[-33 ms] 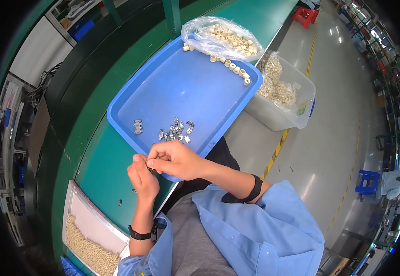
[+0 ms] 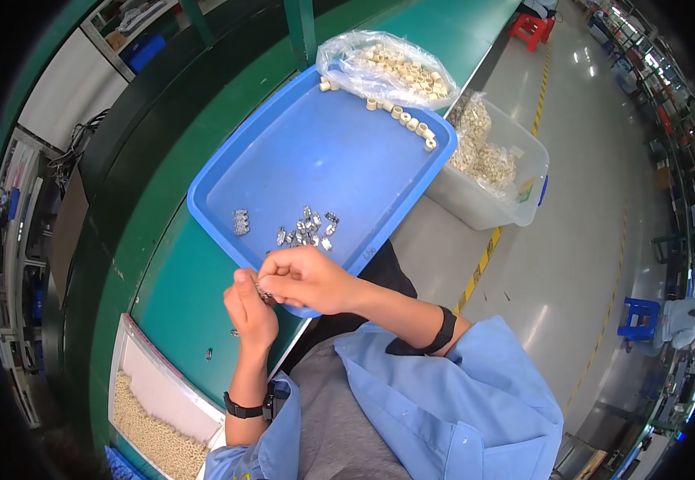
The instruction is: The person picks up a white plastic component and a metal piece, fits them together by hand, and places the assembly onto a green work surface. They then pick up a metal strip and insert metal pieces into it before placing the completed strip into a blue tray.
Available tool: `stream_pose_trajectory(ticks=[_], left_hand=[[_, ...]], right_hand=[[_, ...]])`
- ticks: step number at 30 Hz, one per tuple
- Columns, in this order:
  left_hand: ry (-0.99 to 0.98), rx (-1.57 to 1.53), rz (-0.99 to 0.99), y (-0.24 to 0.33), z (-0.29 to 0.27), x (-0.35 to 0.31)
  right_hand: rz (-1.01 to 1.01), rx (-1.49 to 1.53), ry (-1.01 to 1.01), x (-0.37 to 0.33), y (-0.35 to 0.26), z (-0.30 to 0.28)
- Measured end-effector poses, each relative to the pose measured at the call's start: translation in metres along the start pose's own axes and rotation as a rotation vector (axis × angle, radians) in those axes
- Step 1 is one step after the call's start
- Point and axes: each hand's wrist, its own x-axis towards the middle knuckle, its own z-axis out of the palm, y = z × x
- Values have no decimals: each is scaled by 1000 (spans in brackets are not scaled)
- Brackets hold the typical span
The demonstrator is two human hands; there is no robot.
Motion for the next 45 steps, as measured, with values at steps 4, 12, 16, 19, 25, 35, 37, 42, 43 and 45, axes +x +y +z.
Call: stream_pose_trajectory(ticks=[4, 12, 16, 19, 25, 35, 37, 42, 43, 45], left_hand=[[-72, -55, -60, 1, 3, 6], [-119, 836, 83, 35, 12, 38], [-17, 1014, 168, 26, -11, 65], [-51, 1198, 230, 9, -27, 85], [-206, 1220, 209, -1, -25, 96], [-228, 719, 567, 20, -3, 59], [-173, 681, 697, 24, 1, 52], [-202, 683, 781, 20, -4, 42], [-200, 660, 792, 21, -5, 41], [-193, 614, 815, 24, -6, 40]], right_hand=[[-102, 45, 17, -6, -10, -12], [-183, -1151, 302, -5, -46, -64], [-117, -906, 350, -18, -39, -67], [-204, -923, 345, -25, -29, -59], [-308, -852, 356, -25, -22, -58], [-272, -670, 346, 4, -7, -30], [-260, -614, 316, 3, -7, -30], [-285, -490, 261, -2, -8, -31], [-262, -460, 243, -1, -7, -31], [-236, -433, 219, -1, -5, -31]])
